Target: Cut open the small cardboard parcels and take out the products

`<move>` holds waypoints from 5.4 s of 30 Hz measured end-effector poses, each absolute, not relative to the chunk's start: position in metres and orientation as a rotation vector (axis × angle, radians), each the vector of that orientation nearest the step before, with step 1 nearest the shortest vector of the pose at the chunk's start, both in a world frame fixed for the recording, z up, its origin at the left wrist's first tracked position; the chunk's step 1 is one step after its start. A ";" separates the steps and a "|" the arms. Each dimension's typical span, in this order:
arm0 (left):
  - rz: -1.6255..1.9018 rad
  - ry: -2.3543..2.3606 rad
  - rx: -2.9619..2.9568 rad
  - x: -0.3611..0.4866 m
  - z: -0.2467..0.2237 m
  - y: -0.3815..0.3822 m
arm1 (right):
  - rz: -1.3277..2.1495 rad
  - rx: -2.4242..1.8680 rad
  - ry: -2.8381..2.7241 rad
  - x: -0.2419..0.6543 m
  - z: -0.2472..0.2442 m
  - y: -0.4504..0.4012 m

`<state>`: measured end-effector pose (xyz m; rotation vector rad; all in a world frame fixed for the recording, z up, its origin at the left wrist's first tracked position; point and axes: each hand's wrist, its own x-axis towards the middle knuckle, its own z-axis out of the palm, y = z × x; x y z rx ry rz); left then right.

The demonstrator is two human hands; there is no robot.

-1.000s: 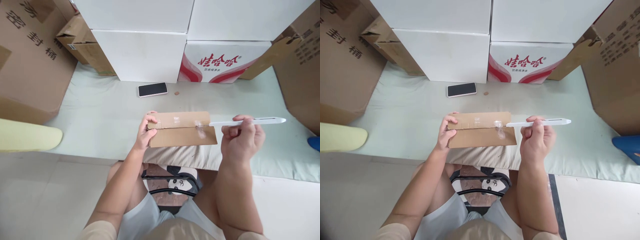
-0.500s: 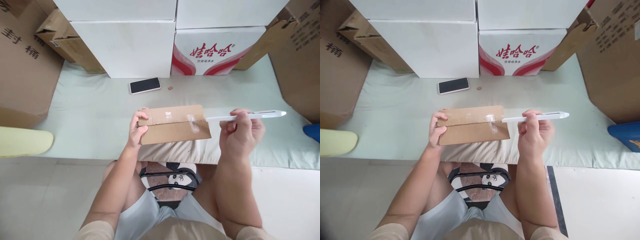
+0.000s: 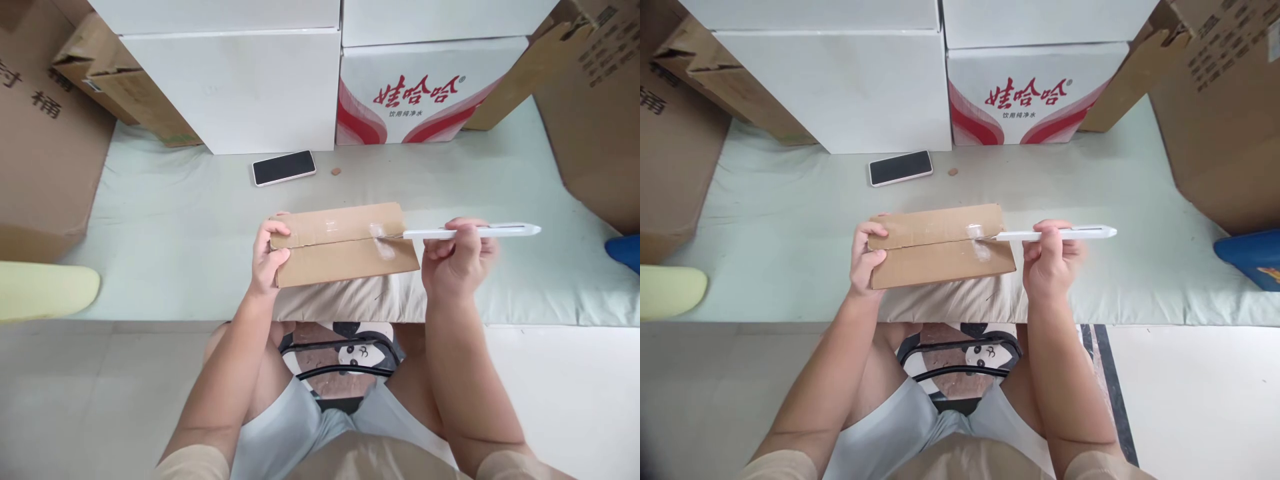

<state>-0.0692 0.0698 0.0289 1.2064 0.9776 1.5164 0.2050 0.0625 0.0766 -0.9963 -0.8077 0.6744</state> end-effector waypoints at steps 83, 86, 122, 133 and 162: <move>1.616 1.360 1.310 -0.062 0.045 0.042 | 0.888 -0.957 -0.814 0.237 0.076 0.051; 1.619 1.358 1.288 -0.061 0.046 0.042 | 0.916 -0.963 -0.797 0.237 0.073 0.054; 1.556 1.379 1.394 -0.064 0.044 0.037 | 0.623 -0.785 -0.970 0.218 0.072 0.048; 1.538 1.351 1.435 -0.064 0.042 0.035 | 0.300 -1.010 -0.919 0.218 0.077 0.043; 1.866 1.068 1.527 -0.044 0.068 -0.016 | 0.682 -0.963 -1.410 0.260 0.069 0.026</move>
